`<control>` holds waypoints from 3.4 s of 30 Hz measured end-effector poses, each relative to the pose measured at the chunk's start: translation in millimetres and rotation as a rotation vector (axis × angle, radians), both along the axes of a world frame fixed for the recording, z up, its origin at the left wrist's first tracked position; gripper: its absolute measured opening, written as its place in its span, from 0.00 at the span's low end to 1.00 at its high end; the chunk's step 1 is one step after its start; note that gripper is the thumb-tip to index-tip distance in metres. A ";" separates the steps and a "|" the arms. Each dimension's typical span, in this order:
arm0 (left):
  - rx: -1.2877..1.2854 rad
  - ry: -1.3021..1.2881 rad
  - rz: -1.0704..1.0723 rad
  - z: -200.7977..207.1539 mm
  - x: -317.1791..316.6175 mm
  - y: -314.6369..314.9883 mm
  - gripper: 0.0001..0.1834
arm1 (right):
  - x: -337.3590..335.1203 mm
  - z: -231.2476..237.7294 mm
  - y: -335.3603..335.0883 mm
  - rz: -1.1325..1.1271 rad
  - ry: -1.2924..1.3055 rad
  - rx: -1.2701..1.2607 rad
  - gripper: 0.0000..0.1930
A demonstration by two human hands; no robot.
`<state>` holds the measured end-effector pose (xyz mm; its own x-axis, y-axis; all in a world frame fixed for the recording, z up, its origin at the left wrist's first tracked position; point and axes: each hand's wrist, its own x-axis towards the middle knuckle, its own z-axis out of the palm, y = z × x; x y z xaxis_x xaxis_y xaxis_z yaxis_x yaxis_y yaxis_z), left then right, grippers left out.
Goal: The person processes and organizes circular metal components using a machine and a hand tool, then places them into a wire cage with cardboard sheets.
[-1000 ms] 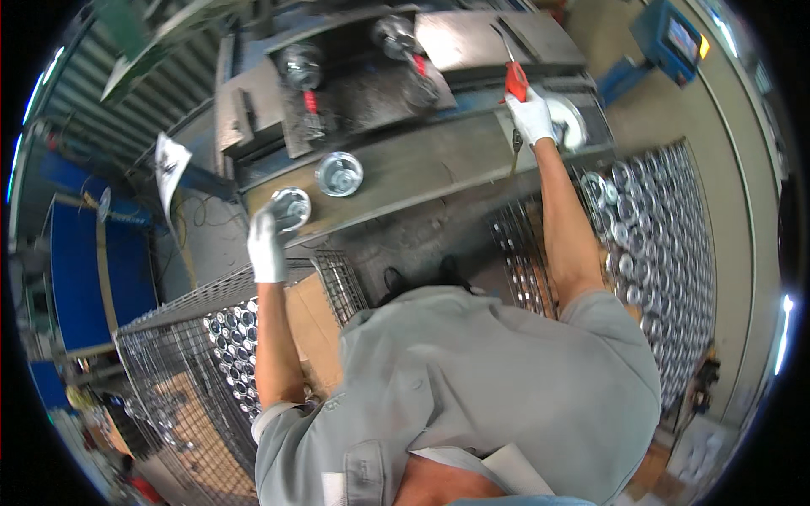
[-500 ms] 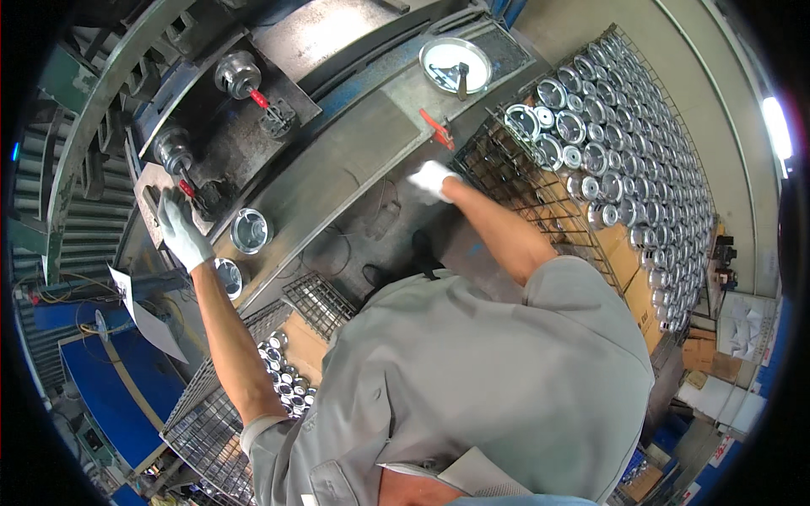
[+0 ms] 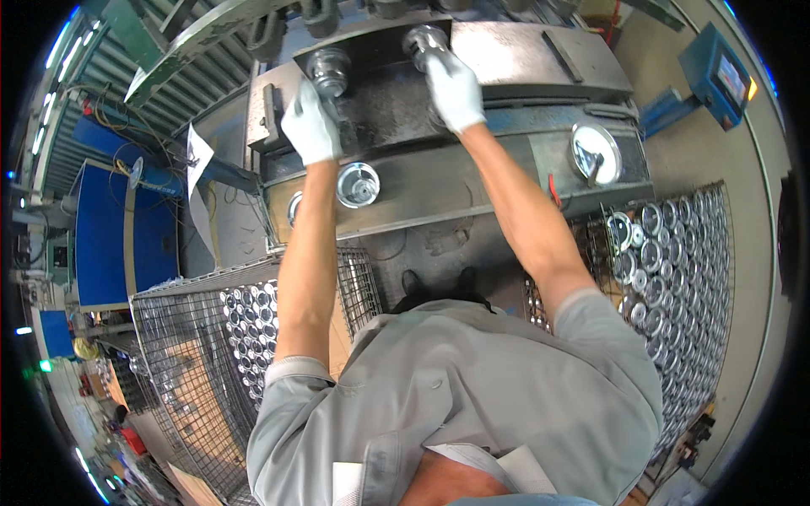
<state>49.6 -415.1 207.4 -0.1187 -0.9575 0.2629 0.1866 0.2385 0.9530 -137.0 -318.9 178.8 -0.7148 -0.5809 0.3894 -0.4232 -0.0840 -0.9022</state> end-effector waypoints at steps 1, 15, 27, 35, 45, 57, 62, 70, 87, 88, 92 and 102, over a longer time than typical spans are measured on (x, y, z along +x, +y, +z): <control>0.089 0.032 -0.101 0.2 11.7 8.0 0.20 | 9.0 9.2 20.1 0.101 -0.100 -0.094 0.18; 0.354 -0.663 -0.349 -8.8 -41.9 -114.5 0.33 | -29.2 39.0 -53.4 0.255 -0.294 0.679 0.59; -0.136 -0.110 0.088 -40.7 31.5 -93.4 0.36 | -13.1 43.4 72.3 -0.017 -0.162 -0.066 0.27; 0.147 -0.807 -0.640 -36.1 86.1 103.3 0.30 | 7.2 -14.0 194.1 0.042 -0.207 0.675 0.24; -0.269 -0.722 -0.282 -169.2 -40.9 134.5 0.37 | -9.0 -134.5 184.0 -0.009 0.183 0.734 0.37; -0.144 -1.027 0.574 -147.6 150.3 98.0 0.37 | 8.9 -80.8 204.0 -0.072 0.050 0.930 0.40; 0.126 -0.695 0.225 -159.2 182.0 36.0 0.22 | 25.4 -41.9 229.7 -0.255 0.227 0.797 0.28; 0.353 0.618 -0.324 -52.6 121.3 -25.8 0.29 | 121.9 13.1 123.0 0.239 0.038 0.369 0.25; 0.603 -0.101 -0.368 -32.0 -32.5 -104.1 0.17 | 187.6 -52.0 16.2 0.448 -0.535 0.394 0.26; 0.688 -0.021 -0.408 -40.3 -30.7 -110.4 0.16 | 188.6 -48.3 19.0 0.450 -0.506 0.411 0.27; 0.728 0.219 -0.553 -70.8 -21.8 -116.6 0.13 | 201.8 3.5 24.8 0.327 -0.343 0.613 0.29; 0.636 0.159 -0.536 -88.7 -24.1 -126.2 0.22 | 116.2 6.7 -82.9 0.257 0.215 0.658 0.20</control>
<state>25.6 -541.3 118.6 -0.6059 -0.7535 -0.2552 0.2646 -0.4934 0.8286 -20.7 -401.8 185.4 -0.4719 -0.8815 0.0187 -0.6362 0.3258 -0.6993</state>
